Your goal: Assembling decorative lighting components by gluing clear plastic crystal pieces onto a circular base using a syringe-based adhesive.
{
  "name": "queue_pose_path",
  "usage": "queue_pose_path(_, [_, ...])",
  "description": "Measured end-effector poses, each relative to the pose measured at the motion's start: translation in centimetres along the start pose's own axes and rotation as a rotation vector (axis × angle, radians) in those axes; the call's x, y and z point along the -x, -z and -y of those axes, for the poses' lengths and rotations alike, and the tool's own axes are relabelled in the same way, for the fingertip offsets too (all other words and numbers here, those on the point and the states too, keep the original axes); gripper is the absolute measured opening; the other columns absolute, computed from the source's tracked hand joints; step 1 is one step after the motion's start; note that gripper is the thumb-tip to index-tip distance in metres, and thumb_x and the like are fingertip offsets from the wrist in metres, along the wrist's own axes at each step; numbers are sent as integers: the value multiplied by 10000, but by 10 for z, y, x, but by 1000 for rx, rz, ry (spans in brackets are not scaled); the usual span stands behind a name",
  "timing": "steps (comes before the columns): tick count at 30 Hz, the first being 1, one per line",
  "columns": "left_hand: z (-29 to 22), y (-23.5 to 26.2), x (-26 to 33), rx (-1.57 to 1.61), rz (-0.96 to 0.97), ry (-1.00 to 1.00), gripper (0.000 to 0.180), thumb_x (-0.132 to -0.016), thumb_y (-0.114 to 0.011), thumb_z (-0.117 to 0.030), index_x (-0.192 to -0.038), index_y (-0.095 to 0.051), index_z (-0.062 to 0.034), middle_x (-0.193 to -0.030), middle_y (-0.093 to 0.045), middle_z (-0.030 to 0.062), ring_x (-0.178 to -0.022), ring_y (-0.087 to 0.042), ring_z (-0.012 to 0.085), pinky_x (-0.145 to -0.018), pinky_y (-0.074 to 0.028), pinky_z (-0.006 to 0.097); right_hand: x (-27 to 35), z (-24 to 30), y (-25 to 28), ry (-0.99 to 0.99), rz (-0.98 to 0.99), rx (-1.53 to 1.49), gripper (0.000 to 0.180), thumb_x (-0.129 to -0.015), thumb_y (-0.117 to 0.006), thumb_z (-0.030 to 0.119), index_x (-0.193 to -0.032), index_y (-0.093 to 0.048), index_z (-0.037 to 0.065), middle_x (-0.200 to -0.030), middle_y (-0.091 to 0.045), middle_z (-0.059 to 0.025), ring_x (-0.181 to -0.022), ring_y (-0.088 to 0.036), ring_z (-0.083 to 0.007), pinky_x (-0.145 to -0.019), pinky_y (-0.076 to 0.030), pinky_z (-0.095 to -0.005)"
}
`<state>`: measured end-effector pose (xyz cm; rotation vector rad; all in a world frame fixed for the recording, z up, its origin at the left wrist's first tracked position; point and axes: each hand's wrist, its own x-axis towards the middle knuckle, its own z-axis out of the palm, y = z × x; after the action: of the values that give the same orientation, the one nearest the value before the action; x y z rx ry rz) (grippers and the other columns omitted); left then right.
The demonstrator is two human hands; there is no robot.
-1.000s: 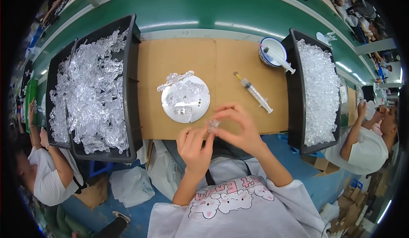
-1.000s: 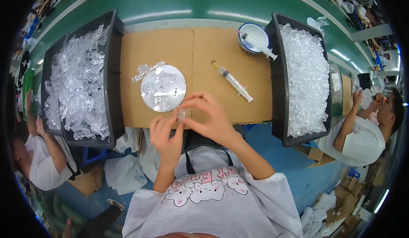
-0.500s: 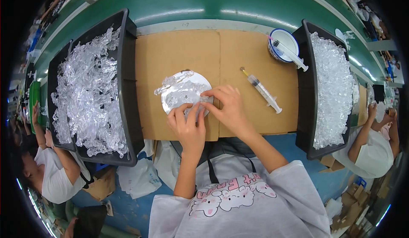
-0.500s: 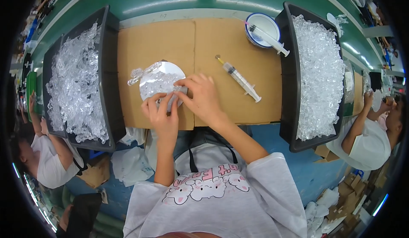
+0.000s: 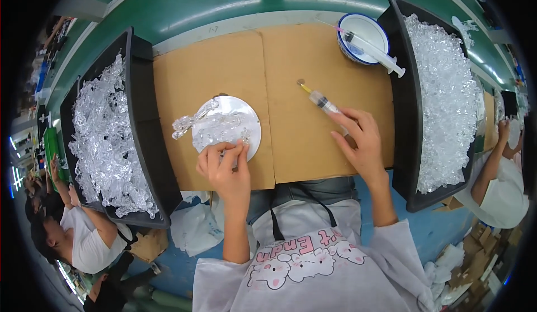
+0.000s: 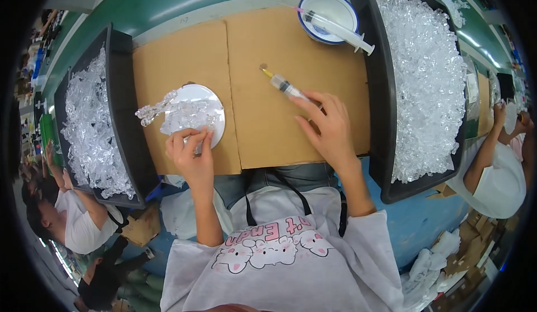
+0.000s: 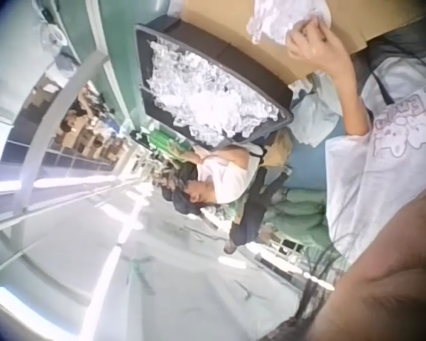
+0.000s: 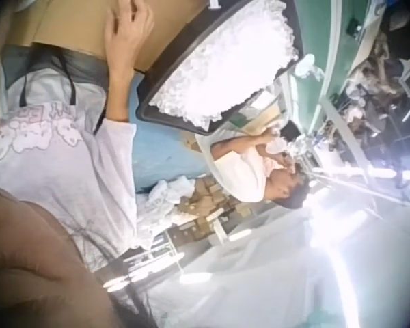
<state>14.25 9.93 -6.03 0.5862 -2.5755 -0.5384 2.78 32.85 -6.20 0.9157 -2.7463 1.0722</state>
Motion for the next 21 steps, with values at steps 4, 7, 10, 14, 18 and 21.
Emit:
queue_pose_path(4, [-5,2,-2,-80,30,-22,146,-671,-780,-91,-792,-697,-99,-846,-588,-4,-920,-491,216,-828,-345,354,14,-9,-6,50,-14,-146,341,-707,-666,-50,-1024,-660,75,-1058,-607,-122,-888,-603,-247,-672,-493,-296])
queue_pose_path(7, [-3,1,-1,-153,14,-77,156,-660,-783,-74,-790,-697,-88,-842,-583,8,-912,-481,223,-818,-361,350,22,16,-13,1,9,-452,314,-685,-646,-79,-956,-681,74,-1004,-617,-102,-710,-610,-191,-556,-469,-263])
queue_pose_path(10, [0,-1,-2,-54,48,-21,160,-652,-781,-40,-783,-694,-72,-836,-579,22,-897,-477,225,-791,-385,342,24,30,-19,7,77,-505,322,-658,-639,-82,-935,-684,77,-991,-612,-85,-653,-598,-151,-521,-456,-248])
queue_pose_path(14, [-3,-1,-1,-17,54,38,163,-654,-779,-15,-790,-697,-50,-826,-575,27,-885,-477,212,-757,-401,321,24,34,-32,-30,94,-548,352,-626,-642,-80,-930,-688,90,-959,-610,-69,-598,-583,-126,-498,-449,-243])
queue_pose_path(18, [-2,-1,-1,0,37,64,154,-641,-791,-29,-748,-685,-58,-813,-568,26,-883,-461,225,-739,-388,337,23,36,-36,-47,105,-583,363,-614,-649,-80,-930,-689,95,-947,-611,-69,-600,-584,-128,-496,-456,-245])
queue_pose_path(21, [-2,-2,-2,10,46,84,154,-638,-793,-31,-746,-686,-57,-808,-566,26,-883,-458,227,-747,-388,339,22,36,-40,-11,91,-551,372,-605,-653,-81,-929,-689,98,-944,-612,-65,-607,-588,-130,-499,-466,-248])
